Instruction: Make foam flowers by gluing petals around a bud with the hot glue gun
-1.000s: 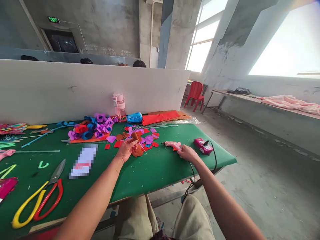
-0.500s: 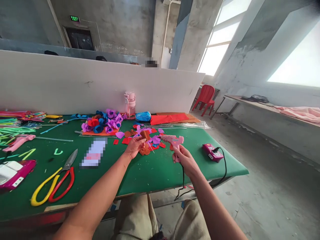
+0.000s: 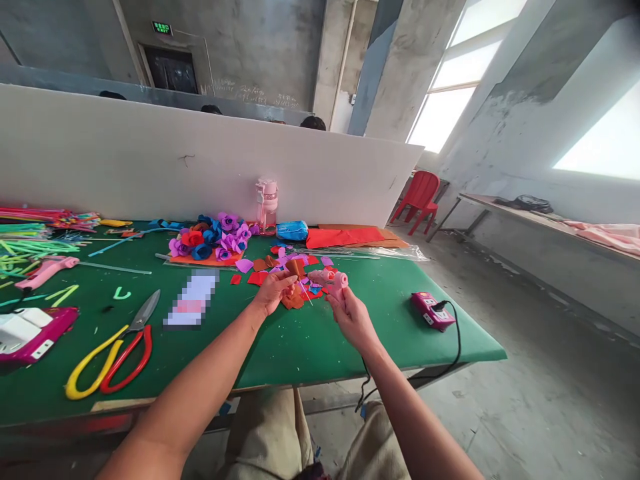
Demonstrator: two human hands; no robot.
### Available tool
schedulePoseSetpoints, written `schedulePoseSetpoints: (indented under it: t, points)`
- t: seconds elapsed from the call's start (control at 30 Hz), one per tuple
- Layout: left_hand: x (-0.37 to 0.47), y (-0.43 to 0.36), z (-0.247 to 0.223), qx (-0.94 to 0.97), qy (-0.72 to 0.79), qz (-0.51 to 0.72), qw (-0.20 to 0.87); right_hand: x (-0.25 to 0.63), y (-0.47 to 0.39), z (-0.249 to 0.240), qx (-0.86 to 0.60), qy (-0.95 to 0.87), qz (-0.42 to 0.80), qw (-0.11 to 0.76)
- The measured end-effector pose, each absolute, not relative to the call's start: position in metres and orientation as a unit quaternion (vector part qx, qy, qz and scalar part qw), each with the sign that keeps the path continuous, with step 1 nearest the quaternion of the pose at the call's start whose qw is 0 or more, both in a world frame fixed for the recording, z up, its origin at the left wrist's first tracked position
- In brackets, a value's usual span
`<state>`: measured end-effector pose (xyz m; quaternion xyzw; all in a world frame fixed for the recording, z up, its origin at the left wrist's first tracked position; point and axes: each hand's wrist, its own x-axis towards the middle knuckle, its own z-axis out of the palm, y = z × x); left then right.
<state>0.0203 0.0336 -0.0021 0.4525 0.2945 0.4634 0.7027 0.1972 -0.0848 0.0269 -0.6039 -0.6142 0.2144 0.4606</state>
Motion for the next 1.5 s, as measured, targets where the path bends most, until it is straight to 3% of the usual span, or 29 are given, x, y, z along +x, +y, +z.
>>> schedulePoseSetpoints:
  t: [0.7,1.2,1.3,1.5]
  points:
    - [0.022,0.033,0.000,0.459,0.308,0.457,0.697,0.194,-0.081,0.031,-0.627,-0.647,0.111,0.420]
    - [0.022,0.034,-0.003,0.447,0.307,0.458,0.704,0.193,-0.082,0.028,-0.626,-0.637,0.126,0.432]
    - [0.021,0.035,-0.003,0.445,0.307,0.459,0.705,0.197,-0.080,0.027,-0.630,-0.594,0.188,0.464]
    - [0.020,0.038,-0.006,0.411,0.293,0.447,0.738,0.229,-0.075,0.022,-0.548,-0.398,0.459,0.574]
